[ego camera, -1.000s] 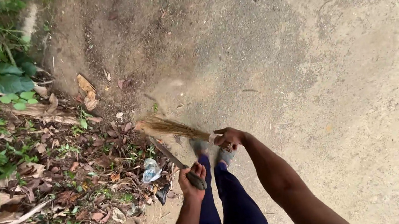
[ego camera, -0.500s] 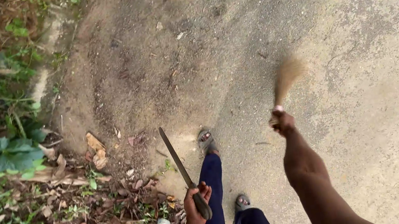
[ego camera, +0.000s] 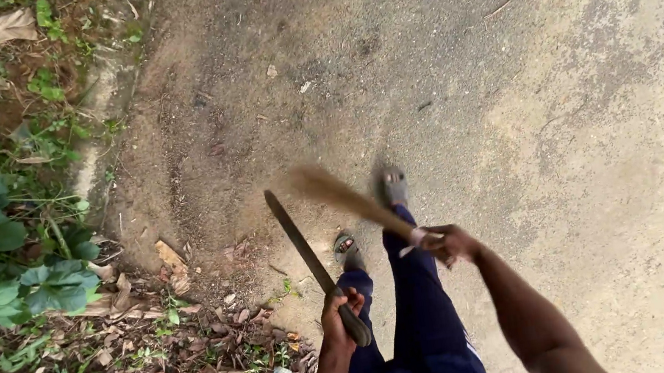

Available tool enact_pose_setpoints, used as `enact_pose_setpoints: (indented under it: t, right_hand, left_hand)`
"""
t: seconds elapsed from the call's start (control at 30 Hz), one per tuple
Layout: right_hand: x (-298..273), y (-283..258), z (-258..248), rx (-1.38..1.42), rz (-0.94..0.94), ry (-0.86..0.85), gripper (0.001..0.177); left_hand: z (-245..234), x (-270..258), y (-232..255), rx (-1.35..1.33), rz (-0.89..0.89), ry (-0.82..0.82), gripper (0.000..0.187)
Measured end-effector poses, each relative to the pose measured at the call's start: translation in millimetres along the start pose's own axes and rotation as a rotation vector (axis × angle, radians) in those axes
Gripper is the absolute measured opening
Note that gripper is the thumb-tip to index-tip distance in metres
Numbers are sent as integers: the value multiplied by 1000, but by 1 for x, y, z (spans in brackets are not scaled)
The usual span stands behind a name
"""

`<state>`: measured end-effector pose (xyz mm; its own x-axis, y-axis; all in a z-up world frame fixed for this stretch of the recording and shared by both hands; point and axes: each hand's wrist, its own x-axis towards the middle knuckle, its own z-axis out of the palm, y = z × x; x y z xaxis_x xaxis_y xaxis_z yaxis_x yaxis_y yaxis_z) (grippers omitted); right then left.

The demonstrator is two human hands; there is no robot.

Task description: Sweeping dry leaves and debris from a paved path into a pile using a broom and a machete.

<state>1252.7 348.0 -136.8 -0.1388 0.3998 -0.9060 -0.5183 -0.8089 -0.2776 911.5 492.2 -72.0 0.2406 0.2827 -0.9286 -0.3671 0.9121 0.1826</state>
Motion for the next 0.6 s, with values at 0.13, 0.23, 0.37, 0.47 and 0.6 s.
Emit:
enact_pose_setpoints:
  t: [0.13,0.23,0.37,0.47,0.6]
  right_hand:
    - [-28,-85,-102,177,-69,546,58]
    - [37,-139,-146,317,-133,663,55]
    - [103,-256,-126,-121,158,256,61]
    - [136,-289,-110,-573,184,-57,68]
    - [72,-288,-177,-587,12,-12,70]
  left_hand:
    - [93,25,10,86,45,-79,28]
    - [184,28,20,143,40,-79,38]
    - [251,75,9,228,2,108,21]
    - [274,116,7,140,-38,87,14]
    - [344,103,-3,232,-20,213,19]
